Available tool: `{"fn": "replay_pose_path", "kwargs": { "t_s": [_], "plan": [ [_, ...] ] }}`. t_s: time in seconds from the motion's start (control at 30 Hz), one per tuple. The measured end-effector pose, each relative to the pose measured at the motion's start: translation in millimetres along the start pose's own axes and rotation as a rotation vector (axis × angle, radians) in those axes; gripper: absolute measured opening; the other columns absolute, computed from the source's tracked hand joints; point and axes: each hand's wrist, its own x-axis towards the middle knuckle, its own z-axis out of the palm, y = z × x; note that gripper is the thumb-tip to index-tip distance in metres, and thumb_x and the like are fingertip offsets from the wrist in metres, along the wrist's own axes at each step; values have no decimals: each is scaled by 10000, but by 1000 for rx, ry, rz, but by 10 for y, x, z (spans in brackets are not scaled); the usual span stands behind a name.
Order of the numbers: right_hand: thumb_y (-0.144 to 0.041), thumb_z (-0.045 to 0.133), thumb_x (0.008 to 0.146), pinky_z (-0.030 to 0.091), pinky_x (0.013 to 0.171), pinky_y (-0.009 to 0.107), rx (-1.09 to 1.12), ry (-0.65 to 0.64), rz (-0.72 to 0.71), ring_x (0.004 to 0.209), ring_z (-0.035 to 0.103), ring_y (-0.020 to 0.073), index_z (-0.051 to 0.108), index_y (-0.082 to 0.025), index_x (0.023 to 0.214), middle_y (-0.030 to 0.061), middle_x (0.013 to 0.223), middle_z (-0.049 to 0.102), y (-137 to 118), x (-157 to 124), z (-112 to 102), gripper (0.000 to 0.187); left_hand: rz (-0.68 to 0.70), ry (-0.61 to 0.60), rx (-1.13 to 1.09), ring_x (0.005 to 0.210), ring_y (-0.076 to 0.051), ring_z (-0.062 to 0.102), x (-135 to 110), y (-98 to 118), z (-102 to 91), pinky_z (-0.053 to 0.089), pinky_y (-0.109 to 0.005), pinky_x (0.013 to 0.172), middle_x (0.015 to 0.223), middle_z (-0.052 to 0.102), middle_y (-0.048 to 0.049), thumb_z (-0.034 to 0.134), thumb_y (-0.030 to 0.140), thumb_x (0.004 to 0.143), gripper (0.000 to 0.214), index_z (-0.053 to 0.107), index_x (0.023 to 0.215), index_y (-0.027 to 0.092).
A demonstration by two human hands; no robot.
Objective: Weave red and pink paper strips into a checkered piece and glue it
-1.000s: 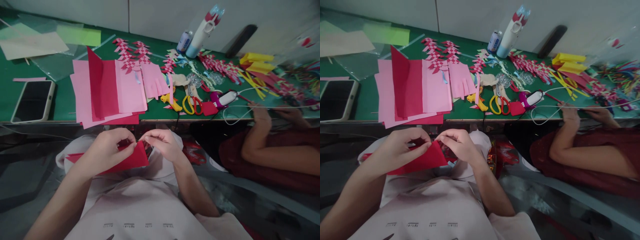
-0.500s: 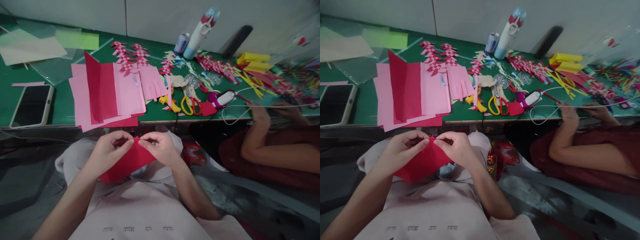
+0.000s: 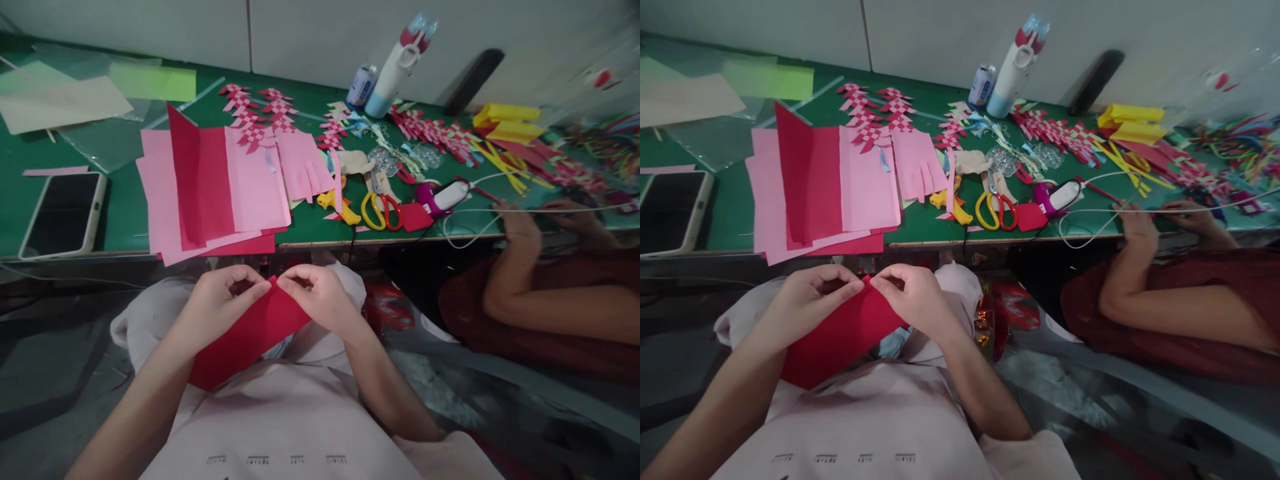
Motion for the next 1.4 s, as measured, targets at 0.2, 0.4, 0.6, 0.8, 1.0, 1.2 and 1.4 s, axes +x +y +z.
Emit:
{"fn": "replay_pose_path", "kwargs": {
  "t_s": [0.2, 0.4, 0.6, 0.8, 1.0, 1.2, 1.4],
  "plan": [
    [-238, 604, 836, 501, 692, 234, 86, 73, -49, 777, 677, 139, 689, -187, 792, 12, 818, 738, 41, 24, 43, 109, -37, -29, 6, 766, -140, 647, 3, 32, -4, 469, -216, 665, 830, 738, 17, 611, 435, 828, 224, 727, 823, 244],
    [-249, 603, 838, 505, 700, 243, 71, 36, -39, 779, 677, 145, 694, -191, 806, 12, 822, 738, 51, 30, 37, 113, -99, -50, 26, 753, -151, 665, 4, 7, -5, 474, -216, 627, 811, 753, 27, 626, 428, 810, 207, 751, 799, 263],
    [-217, 626, 821, 504, 694, 250, 70, 56, -64, 765, 682, 153, 707, -191, 761, 13, 792, 744, 50, 46, 55, 105, -92, -27, 33, 726, -151, 673, 12, 34, 36, 474, -208, 601, 776, 754, 31, 638, 403, 798, 189, 755, 775, 256],
    [-233, 651, 807, 526, 696, 255, 67, 191, -93, 755, 690, 163, 719, -190, 750, 23, 783, 749, 37, 53, -46, 98, -116, -17, 7, 736, -168, 690, -30, 58, -11, 494, -204, 583, 793, 763, 19, 652, 421, 786, 201, 766, 785, 256],
    [-227, 666, 787, 534, 692, 269, 48, 274, -76, 732, 688, 173, 722, -184, 727, 28, 754, 746, 20, 33, -186, 92, -109, -8, -9, 704, -184, 694, -86, 22, -55, 514, -217, 546, 770, 762, -8, 645, 426, 786, 229, 764, 780, 230],
    [-246, 679, 777, 542, 699, 291, 93, 335, -56, 745, 689, 182, 723, -192, 734, 29, 763, 744, 109, 13, -279, 82, -74, 3, 44, 682, -180, 689, -143, -44, -112, 514, -220, 532, 769, 762, -6, 640, 414, 789, 216, 755, 770, 232],
    [-235, 683, 791, 536, 745, 298, -51, 191, -143, 780, 687, 180, 731, -195, 782, 33, 809, 748, 79, -19, -443, 64, 134, 13, 348, 697, -161, 683, -215, -28, -192, 492, -230, 614, 809, 762, 21, 585, 385, 836, 198, 747, 814, 273]
  ]
}}
